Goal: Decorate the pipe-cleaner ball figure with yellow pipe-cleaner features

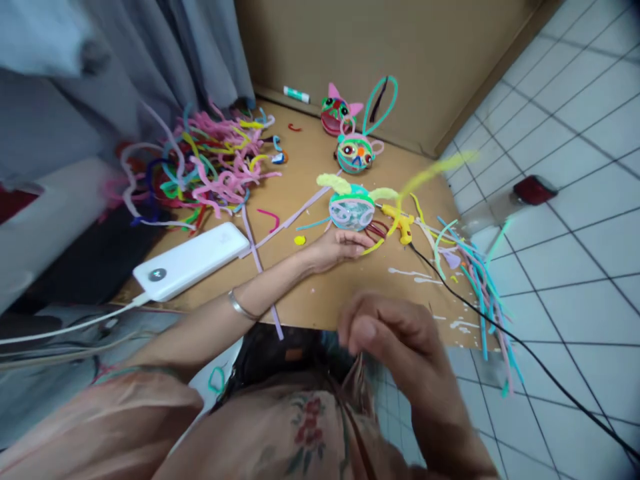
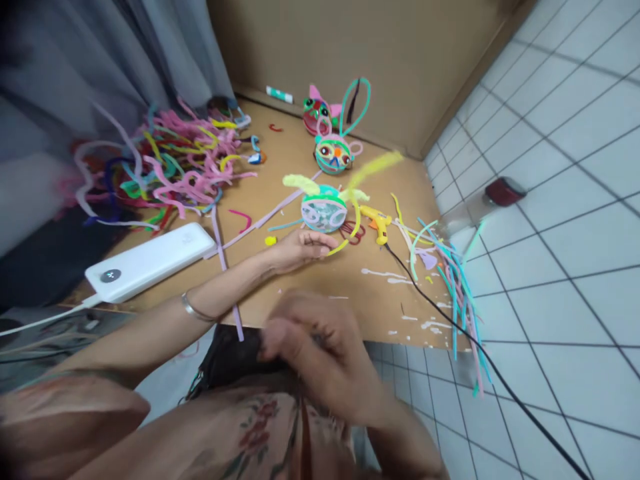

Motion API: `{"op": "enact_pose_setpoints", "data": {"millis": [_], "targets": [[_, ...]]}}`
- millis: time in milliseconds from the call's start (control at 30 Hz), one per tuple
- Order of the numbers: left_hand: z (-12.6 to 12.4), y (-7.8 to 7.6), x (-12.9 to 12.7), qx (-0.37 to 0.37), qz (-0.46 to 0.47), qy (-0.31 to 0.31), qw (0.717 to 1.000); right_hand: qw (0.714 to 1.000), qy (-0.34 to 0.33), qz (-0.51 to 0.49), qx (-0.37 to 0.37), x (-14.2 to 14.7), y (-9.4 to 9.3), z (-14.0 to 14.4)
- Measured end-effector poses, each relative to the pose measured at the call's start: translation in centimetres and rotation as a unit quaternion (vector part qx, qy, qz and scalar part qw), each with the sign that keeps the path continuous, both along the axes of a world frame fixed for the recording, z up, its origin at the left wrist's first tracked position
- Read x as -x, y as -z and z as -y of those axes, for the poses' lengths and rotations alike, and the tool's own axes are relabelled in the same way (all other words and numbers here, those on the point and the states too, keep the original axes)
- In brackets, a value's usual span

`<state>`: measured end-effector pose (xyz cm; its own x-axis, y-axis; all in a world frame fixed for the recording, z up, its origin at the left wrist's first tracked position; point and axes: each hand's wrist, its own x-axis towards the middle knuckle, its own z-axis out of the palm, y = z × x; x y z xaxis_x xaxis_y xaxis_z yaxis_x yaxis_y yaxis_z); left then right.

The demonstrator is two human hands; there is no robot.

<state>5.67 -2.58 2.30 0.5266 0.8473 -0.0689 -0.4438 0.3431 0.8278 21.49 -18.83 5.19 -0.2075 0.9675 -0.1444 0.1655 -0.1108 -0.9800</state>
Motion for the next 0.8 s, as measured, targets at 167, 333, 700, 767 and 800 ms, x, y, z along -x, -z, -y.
{"op": "enact_pose_setpoints", "data": {"millis": [167,333,700,767,800], "targets": [[0.1,-0.3,1.3,-0.011,0.041,0.019,0.999,0.95,0.243,0.075,-0.179,2.0,-3.6,-5.2],[1.0,-0.4,1.1,-0.03,0.011,0.065,0.997,0.954,0.246,0.017,-0.169,2.1,-2.4,-9.3],[0.7,-1.7,1.9,-0.119,-0.003,0.014,0.993,0.983,0.025,-0.153,0.095,1.9,-3.0,-10.4],[0.5,-1.7,2.1,-0.137,0.002,-0.028,0.99,0.972,-0.031,-0.149,0.178,1.8,-1.6,-9.7],[0.5,-1.8,2.1,-0.144,-0.002,-0.039,0.989,0.966,-0.046,-0.152,0.203,1.8,-0.9,-9.3]]}}
